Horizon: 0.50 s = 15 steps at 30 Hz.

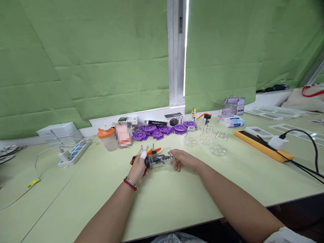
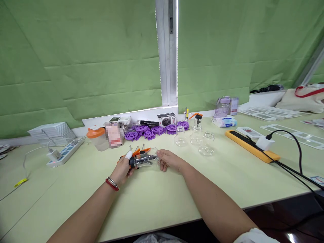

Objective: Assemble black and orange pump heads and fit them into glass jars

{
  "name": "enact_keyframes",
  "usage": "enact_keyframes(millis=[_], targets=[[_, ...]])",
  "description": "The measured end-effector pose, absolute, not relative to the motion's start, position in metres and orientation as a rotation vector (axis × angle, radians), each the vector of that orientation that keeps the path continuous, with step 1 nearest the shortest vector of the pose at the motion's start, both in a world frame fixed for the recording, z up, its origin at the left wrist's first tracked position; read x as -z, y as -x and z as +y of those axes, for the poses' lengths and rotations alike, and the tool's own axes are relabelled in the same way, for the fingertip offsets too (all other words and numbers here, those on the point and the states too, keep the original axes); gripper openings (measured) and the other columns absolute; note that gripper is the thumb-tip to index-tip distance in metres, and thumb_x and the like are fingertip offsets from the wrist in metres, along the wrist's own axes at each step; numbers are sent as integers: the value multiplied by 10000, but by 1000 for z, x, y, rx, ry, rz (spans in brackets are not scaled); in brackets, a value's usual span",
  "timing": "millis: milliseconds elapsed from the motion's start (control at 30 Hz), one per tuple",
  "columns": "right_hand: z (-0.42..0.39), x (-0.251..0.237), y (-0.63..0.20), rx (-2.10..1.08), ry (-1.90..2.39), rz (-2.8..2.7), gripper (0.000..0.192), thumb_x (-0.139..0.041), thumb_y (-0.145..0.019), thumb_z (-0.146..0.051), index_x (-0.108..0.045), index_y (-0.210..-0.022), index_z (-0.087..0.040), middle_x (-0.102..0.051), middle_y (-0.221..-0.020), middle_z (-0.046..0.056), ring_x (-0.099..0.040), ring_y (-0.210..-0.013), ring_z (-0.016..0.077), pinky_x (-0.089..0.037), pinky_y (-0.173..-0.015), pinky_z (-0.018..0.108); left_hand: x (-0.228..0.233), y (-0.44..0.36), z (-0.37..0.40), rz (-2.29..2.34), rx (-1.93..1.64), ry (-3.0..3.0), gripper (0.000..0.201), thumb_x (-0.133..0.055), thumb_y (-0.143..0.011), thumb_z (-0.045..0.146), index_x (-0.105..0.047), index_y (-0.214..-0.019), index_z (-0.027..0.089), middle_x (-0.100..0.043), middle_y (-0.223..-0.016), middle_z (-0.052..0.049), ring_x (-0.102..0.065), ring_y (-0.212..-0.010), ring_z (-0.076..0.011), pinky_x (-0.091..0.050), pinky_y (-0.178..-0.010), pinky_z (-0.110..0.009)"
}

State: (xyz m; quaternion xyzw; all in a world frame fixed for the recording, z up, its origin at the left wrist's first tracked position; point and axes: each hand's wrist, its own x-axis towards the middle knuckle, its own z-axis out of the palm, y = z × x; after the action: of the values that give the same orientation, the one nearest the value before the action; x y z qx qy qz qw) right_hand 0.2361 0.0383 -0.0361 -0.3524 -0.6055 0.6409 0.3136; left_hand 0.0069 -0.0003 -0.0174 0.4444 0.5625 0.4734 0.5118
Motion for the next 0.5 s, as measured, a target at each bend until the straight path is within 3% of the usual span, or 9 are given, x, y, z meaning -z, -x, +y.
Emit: enact_keyframes(millis=[100, 167, 233, 500], targets=[[35, 31, -240, -1674, 868, -1593, 581, -572, -804, -570, -478, -1248, -207, -596, -1033, 99, -634, -714, 150, -533, -567, 278, 15, -7, -1, 1375, -1134, -1051, 488, -408, -811, 639, -526, -839, 167, -560, -517, -9, -364, -305, -77, -194, -320, -198], [32, 27, -242, -1649, 804, -1611, 701, -674, -762, -461, -372, -1369, -281, -490, -1252, 115, -633, -809, 160, -547, -629, 304, 14, -7, -1, 1377, -1135, -1053, 486, -394, -819, 630, -530, -837, 163, -561, -515, -7, -360, -301, -74, -189, -318, -196], [30, 24, -243, -1626, 775, -1639, 774, -721, -728, -395, -337, -1395, -318, -422, -1321, 112, -630, -827, 162, -542, -624, 300, 13, -7, -1, 1367, -1133, -1064, 486, -384, -824, 626, -534, -829, 163, -559, -511, -4, -355, -297, -73, -182, -314, -195], [34, 28, -237, -1673, 837, -1557, 600, -658, -747, -538, -485, -1220, -213, -580, -884, 38, -596, -584, 117, -461, -476, 236, 17, -7, 0, 1324, -1109, -1056, 522, -405, -788, 659, -547, -772, 157, -557, -497, -11, -344, -281, -74, -180, -290, -203]])
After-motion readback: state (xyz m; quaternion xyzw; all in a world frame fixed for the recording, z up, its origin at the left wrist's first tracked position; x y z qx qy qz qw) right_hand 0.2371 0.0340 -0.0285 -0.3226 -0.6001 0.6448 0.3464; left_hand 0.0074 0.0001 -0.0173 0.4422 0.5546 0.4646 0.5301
